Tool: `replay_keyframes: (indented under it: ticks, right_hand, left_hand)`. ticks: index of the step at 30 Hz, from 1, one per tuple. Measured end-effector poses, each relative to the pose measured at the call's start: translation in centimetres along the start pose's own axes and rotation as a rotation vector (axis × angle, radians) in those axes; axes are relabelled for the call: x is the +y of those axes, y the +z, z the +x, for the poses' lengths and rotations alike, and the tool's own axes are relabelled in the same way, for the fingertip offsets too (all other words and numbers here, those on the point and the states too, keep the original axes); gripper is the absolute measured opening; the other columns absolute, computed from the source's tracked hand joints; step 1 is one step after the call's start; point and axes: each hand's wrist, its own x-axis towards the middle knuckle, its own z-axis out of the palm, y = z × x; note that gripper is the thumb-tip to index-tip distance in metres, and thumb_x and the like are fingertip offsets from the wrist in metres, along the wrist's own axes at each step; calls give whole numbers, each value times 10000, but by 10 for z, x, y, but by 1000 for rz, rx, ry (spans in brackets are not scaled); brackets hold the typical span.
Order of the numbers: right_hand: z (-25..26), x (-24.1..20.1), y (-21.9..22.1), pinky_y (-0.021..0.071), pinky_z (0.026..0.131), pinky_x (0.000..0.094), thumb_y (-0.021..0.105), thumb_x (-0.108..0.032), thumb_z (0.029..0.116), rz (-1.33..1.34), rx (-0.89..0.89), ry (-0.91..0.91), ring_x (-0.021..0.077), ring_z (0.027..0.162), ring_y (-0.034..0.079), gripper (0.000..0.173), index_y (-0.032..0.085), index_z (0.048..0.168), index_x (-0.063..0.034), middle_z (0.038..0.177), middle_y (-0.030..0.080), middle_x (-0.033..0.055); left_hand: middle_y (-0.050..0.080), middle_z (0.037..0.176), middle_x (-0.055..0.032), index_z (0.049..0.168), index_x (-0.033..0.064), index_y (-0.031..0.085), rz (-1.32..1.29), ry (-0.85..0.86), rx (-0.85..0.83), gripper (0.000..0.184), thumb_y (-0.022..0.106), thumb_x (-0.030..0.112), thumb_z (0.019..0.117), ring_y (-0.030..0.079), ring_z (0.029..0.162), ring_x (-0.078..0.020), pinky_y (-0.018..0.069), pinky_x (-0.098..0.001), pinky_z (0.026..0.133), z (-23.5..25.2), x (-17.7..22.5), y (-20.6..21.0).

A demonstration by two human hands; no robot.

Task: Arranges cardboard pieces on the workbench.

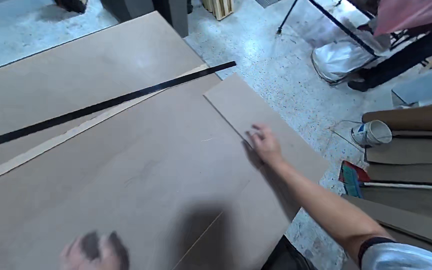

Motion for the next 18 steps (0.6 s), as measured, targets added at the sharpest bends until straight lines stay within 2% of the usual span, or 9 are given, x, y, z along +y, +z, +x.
replay_keyframes:
  ticks: [2,4,6,8,10,12,13,15,18]
  right_hand:
    - [33,79,-49,473,1069,571,591,-411,1019,-121,34,111,340,1285,575,477,617,1385,-107,1367,622,150]
    - [54,127,-69,456,1089,597,616,-456,1002,-129,-78,204,364,1316,558,541,598,1418,-110,1411,597,161]
    - [61,149,-72,491,1057,593,635,-467,996,-35,-211,306,323,1254,621,519,622,1403,-145,1350,651,133]
    - [65,157,-72,522,1013,597,663,-483,978,74,-258,380,293,1178,674,499,642,1388,-199,1275,706,99]
    - [63,161,-69,542,958,610,699,-520,942,129,-248,446,297,1120,698,536,627,1398,-248,1247,720,77]
    - [61,164,-64,566,906,594,706,-553,923,145,-230,479,287,1064,716,553,617,1390,-270,1210,734,59]
    - [60,165,-62,575,884,580,696,-563,925,143,-218,471,281,1043,721,537,631,1368,-268,1178,741,57]
    - [60,166,-60,587,852,551,678,-556,941,141,-181,429,271,1020,727,511,650,1341,-238,1152,745,59]
    - [59,164,-59,600,820,527,675,-511,964,134,-149,374,273,1002,725,484,653,1324,-189,1161,730,73]
  left_hand:
    - [446,1512,-327,1414,-66,539,-57,167,-138,588,593,344,996,411,1440,-463,335,-550,1204,44,105,69]
    - [444,1521,-305,1460,-17,505,-35,255,-300,610,653,328,979,422,1428,-466,361,-623,1165,93,210,128]
    - [477,1494,-292,1499,36,473,21,297,-415,675,720,347,954,473,1376,-482,410,-682,1096,138,301,178]
    - [478,1479,-307,1528,55,442,58,268,-510,726,722,404,956,482,1346,-516,408,-726,1064,175,371,214]
    - [506,1449,-312,1494,54,497,80,209,-583,691,706,444,963,518,1299,-526,408,-751,1031,199,410,243]
    - [583,1339,-303,1337,25,620,112,193,-605,574,734,431,948,569,1221,-507,425,-754,993,210,430,263]
    - [620,1273,-294,1281,12,643,140,192,-603,541,746,420,941,594,1181,-494,439,-746,980,211,436,266]
    - [659,1191,-273,1259,0,644,163,190,-606,528,751,410,943,621,1136,-459,453,-712,977,211,445,264]
    - [671,1193,-258,1298,11,637,170,204,-597,542,745,411,949,634,1140,-425,464,-681,995,211,441,265]
